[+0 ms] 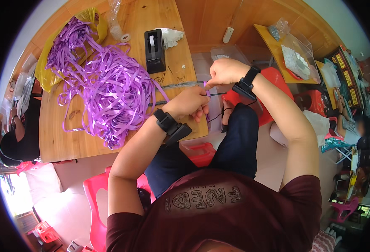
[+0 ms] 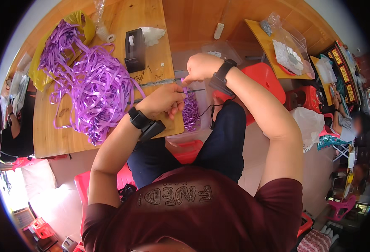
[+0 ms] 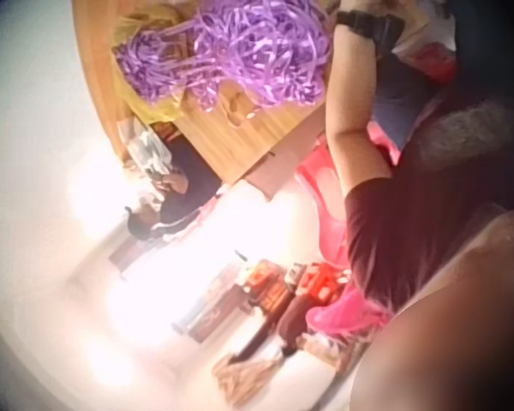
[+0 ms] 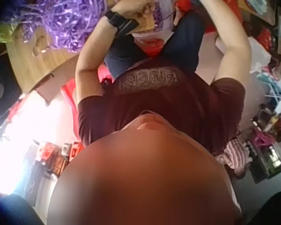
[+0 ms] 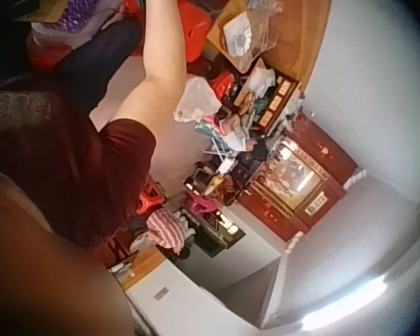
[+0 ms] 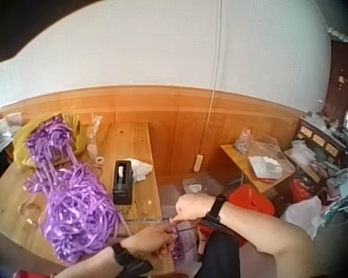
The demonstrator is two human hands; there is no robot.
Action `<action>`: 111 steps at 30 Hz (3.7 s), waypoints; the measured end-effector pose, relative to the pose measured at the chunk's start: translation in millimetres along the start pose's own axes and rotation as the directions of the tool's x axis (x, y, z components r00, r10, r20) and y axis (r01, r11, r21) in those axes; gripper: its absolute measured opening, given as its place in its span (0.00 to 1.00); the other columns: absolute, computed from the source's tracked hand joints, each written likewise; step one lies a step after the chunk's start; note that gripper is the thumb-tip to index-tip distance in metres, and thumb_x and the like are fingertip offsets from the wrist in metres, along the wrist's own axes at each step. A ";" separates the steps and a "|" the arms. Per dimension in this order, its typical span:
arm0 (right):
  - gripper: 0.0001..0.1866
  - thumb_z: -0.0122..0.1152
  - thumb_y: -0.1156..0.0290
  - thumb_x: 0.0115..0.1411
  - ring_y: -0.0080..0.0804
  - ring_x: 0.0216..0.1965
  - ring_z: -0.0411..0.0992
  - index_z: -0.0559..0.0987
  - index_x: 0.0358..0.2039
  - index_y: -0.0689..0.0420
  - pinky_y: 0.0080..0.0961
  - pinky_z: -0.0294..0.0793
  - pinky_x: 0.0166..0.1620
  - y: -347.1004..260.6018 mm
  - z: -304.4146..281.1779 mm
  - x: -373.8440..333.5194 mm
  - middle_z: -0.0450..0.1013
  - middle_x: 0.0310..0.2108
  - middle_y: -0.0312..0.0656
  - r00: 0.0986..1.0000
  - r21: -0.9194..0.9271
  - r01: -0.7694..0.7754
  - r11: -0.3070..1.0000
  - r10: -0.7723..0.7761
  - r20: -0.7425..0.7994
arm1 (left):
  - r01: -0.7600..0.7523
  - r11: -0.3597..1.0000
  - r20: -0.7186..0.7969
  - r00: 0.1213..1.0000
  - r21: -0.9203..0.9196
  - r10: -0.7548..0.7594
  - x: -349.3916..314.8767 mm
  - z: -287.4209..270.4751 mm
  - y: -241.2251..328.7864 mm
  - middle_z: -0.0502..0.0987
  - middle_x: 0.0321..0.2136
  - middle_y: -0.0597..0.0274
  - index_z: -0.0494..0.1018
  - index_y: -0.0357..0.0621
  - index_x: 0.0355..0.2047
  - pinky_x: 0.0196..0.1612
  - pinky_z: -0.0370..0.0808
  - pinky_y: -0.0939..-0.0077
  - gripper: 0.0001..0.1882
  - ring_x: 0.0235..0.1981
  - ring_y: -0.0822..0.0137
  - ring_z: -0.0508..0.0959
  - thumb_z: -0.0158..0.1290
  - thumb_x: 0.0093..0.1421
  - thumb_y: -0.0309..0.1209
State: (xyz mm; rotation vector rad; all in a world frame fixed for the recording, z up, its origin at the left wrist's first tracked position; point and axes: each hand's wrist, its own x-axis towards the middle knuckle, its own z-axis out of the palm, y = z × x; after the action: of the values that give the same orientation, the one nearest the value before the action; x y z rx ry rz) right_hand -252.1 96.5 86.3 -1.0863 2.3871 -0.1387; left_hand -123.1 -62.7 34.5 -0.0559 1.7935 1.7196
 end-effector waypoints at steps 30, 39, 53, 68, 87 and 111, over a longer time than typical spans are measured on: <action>0.08 0.52 0.75 0.57 0.24 0.41 0.73 0.77 0.37 0.58 0.21 0.71 0.45 98.8 88.9 -32.6 0.74 0.35 0.35 0.932 0.822 0.250 0.512 0.102 -0.348 | 0.019 0.999 -0.031 0.999 0.042 -0.017 0.5 6.0 8.0 0.75 0.21 0.61 0.68 0.35 0.38 0.15 0.72 0.79 0.11 0.14 0.74 0.73 0.49 0.67 0.32; 0.14 0.58 0.60 0.67 0.25 0.48 0.73 0.77 0.46 0.56 0.27 0.71 0.54 63.9 158.2 13.5 0.75 0.47 0.36 0.970 0.945 0.143 -0.294 -0.147 -0.192 | 0.000 1.000 -0.040 0.999 0.028 0.001 -2.4 6.8 6.0 0.74 0.21 0.62 0.67 0.33 0.47 0.16 0.72 0.79 0.15 0.14 0.75 0.73 0.50 0.67 0.32; 0.16 0.56 0.66 0.68 0.31 0.47 0.76 0.76 0.52 0.61 0.32 0.75 0.52 40.3 153.6 17.1 0.77 0.48 0.43 0.984 0.924 0.097 -0.369 -0.106 -0.146 | -0.032 0.983 -0.067 0.997 0.183 0.045 -13.4 12.0 14.5 0.75 0.21 0.63 0.67 0.32 0.53 0.16 0.73 0.79 0.19 0.14 0.75 0.73 0.49 0.66 0.31; 0.32 0.51 0.42 0.67 0.37 0.47 0.74 0.78 0.47 0.64 0.36 0.70 0.53 17.8 113.6 -22.8 0.76 0.49 0.46 0.996 0.967 0.066 -0.247 0.079 -0.048 | -0.018 0.988 -0.068 0.997 0.154 0.029 -9.7 10.8 9.2 0.74 0.21 0.63 0.66 0.30 0.54 0.16 0.72 0.80 0.20 0.14 0.75 0.72 0.49 0.66 0.31; 0.28 0.49 0.47 0.68 0.43 0.48 0.75 0.78 0.47 0.62 0.38 0.70 0.54 20.8 145.8 -3.5 0.77 0.49 0.50 0.987 0.756 0.016 -0.655 -0.111 -0.117 | -0.064 0.979 -0.056 0.996 0.193 0.076 -13.2 13.6 13.4 0.74 0.21 0.64 0.68 0.32 0.52 0.16 0.72 0.81 0.19 0.15 0.76 0.73 0.49 0.65 0.30; 0.30 0.51 0.44 0.68 0.32 0.44 0.73 0.78 0.48 0.62 0.31 0.71 0.48 24.3 125.6 -18.2 0.77 0.42 0.43 0.980 0.900 0.158 -0.405 -0.045 -0.192 | 0.130 0.991 -0.368 0.920 -0.034 -0.134 12.6 19.1 16.1 0.74 0.15 0.57 0.72 0.35 0.30 0.14 0.72 0.71 0.20 0.13 0.63 0.76 0.40 0.69 0.39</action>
State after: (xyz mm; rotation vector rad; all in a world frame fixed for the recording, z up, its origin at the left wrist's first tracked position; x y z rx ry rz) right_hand -197.1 140.5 -22.1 -0.2128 1.0128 -1.9830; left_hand -132.4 -38.1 44.0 -0.5263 1.9947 1.7019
